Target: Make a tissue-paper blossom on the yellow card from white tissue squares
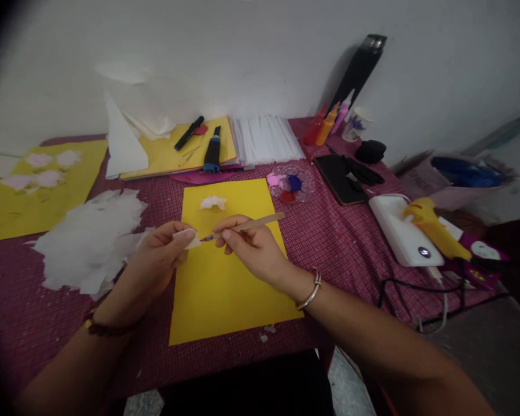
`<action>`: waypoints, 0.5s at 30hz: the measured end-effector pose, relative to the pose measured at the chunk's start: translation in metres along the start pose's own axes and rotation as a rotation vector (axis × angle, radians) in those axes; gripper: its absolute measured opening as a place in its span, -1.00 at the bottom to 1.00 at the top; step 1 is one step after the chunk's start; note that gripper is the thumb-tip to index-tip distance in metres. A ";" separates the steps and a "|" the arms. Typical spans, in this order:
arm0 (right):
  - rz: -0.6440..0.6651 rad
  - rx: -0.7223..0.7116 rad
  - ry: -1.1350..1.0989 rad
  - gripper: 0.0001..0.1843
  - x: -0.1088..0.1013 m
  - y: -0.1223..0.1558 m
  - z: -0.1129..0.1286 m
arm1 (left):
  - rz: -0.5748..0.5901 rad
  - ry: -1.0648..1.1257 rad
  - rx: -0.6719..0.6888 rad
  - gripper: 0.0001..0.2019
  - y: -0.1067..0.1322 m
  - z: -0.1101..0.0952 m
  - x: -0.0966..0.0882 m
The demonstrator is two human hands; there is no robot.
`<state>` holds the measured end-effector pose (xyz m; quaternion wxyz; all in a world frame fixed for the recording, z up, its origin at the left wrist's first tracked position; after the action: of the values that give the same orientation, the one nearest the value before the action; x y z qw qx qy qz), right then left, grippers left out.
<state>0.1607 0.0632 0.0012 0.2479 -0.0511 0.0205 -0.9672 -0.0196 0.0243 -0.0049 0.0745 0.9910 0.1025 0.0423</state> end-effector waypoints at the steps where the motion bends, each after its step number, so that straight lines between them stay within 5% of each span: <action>1: -0.001 0.005 0.006 -0.85 0.000 0.000 0.000 | 0.017 0.025 -0.023 -0.84 0.000 0.001 0.001; 8: -0.014 -0.005 0.040 -0.84 0.000 0.002 0.001 | 0.138 0.292 -0.229 -0.79 0.001 0.009 0.003; 15: 0.041 -0.072 0.199 -0.85 0.000 0.004 0.001 | 0.114 0.216 -0.230 -0.80 0.002 0.009 0.007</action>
<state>0.1631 0.0593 0.0023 0.2622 0.0369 0.0807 -0.9609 -0.0116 0.0221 -0.0132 0.1732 0.9699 0.0483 0.1644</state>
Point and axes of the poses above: each hand's wrist, its own y-axis away from the middle knuckle, its own x-axis out of the palm, z = x × y, the point moved 2 cm from there along -y, towards the middle knuckle, and after that the axes turned 7 degrees about x, right-handed, at the moved point
